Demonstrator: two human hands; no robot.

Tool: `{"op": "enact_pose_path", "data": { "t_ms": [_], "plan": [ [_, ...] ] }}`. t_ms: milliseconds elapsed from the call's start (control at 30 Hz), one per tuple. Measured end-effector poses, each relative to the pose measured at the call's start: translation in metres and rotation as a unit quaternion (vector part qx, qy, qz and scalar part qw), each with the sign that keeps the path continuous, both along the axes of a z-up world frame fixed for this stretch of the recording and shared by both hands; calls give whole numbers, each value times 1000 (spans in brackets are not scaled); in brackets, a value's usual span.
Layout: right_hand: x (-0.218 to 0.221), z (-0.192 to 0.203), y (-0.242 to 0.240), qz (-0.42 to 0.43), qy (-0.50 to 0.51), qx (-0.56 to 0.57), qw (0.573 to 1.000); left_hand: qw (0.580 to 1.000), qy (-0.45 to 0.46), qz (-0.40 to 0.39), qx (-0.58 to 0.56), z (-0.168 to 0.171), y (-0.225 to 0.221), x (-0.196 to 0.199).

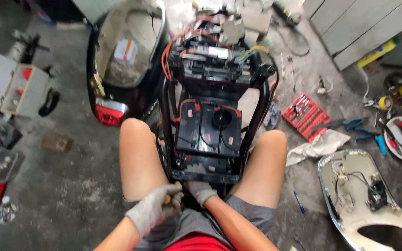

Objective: The person sits on the workshop floor in front of a scooter with its body panels removed and works on the battery compartment under the seat. They unscrew screws from the battery box cover using a screwdriver, manipulate the cover and wiring, and reach toward parts laid on the floor.

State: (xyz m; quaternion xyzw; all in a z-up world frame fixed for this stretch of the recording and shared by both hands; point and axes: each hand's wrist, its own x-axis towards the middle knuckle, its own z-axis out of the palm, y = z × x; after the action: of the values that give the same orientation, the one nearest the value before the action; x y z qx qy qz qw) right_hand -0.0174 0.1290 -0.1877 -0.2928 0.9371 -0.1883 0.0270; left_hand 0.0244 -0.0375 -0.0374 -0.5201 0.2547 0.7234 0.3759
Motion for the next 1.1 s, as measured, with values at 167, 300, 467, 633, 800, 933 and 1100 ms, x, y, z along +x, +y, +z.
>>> {"op": "enact_pose_path", "data": {
  "t_ms": [167, 300, 467, 633, 800, 933, 1100],
  "plan": [
    [1, 11, 0, 10, -116, 189, 975, 1000, 1, 11, -28, 28, 2, 1],
    [28, 68, 7, -56, -120, 61, 989, 991, -9, -80, -108, 42, 6, 3],
    [108, -44, -13, 50, -270, 36, 961, 976, -1, -139, -167, 68, 20, -8],
    [92, 49, -10, -247, -541, -136, 792, 963, -38, -144, -225, 109, 42, -38],
    [108, 46, -2, -141, -421, -157, 882, 954, -63, -151, -252, 100, 53, -36],
    [114, 49, 7, -107, -510, -72, 851, 923, -94, -197, -316, 88, 66, -23],
    [105, 63, 16, -102, -557, -54, 823, 849, 56, -310, -423, 75, 70, -6]
  ]
}}
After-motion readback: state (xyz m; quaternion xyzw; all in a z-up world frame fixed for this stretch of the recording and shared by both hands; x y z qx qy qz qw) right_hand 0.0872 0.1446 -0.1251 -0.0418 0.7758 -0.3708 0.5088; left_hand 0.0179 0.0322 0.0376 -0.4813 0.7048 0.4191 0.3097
